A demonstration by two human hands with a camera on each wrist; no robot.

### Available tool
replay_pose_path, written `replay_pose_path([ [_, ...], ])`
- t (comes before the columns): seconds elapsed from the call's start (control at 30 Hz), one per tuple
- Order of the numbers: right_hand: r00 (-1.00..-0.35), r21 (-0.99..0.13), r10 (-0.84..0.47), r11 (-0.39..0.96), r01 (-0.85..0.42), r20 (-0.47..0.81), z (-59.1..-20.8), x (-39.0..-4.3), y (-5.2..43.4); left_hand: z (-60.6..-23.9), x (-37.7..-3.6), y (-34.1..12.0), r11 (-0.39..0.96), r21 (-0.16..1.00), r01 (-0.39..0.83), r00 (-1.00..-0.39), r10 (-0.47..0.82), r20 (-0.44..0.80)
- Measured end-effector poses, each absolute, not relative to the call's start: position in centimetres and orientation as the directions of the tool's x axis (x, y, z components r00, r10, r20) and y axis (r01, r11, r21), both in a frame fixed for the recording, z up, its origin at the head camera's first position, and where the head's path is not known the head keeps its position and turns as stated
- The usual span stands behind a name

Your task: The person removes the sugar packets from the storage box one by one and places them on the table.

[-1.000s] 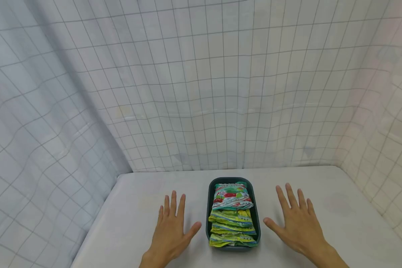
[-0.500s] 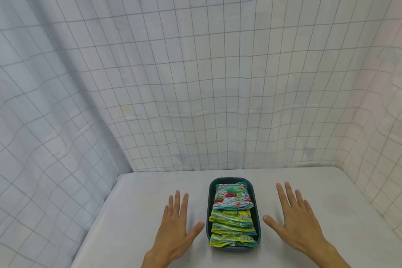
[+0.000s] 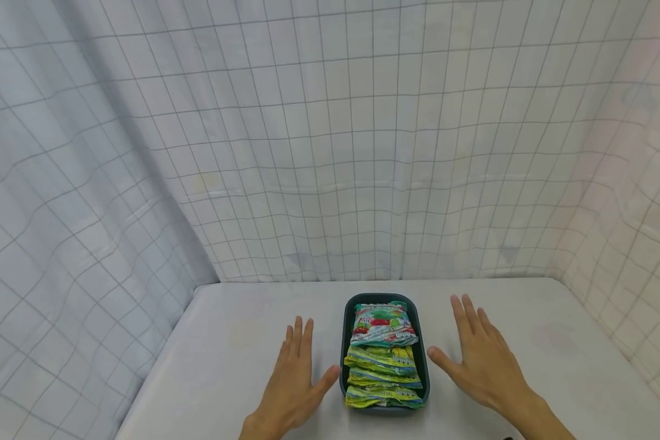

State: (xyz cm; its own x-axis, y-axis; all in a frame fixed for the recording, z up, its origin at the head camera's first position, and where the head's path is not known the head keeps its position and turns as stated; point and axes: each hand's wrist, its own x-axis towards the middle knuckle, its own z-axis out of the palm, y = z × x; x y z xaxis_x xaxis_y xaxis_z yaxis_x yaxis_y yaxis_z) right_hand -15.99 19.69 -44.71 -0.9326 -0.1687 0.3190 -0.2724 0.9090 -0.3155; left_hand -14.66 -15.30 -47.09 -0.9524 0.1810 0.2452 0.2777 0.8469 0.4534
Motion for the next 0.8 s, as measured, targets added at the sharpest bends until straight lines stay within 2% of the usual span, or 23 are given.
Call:
replay_pose_path([
  [0.37,-0.922,-0.335,-0.178,0.894,-0.297,0.343,-44.4,-16.8,18.9,-47.5,-14.6,-14.4,0.732,0.638,0.24,-0.97,0.161,0.18],
  [0.8,-0.924,-0.367,-0.176,0.88,-0.302,0.34,-44.0,-17.8,17.8,-47.5,-14.7,-13.3,0.617,0.746,0.249,-0.969,0.162,0.189],
])
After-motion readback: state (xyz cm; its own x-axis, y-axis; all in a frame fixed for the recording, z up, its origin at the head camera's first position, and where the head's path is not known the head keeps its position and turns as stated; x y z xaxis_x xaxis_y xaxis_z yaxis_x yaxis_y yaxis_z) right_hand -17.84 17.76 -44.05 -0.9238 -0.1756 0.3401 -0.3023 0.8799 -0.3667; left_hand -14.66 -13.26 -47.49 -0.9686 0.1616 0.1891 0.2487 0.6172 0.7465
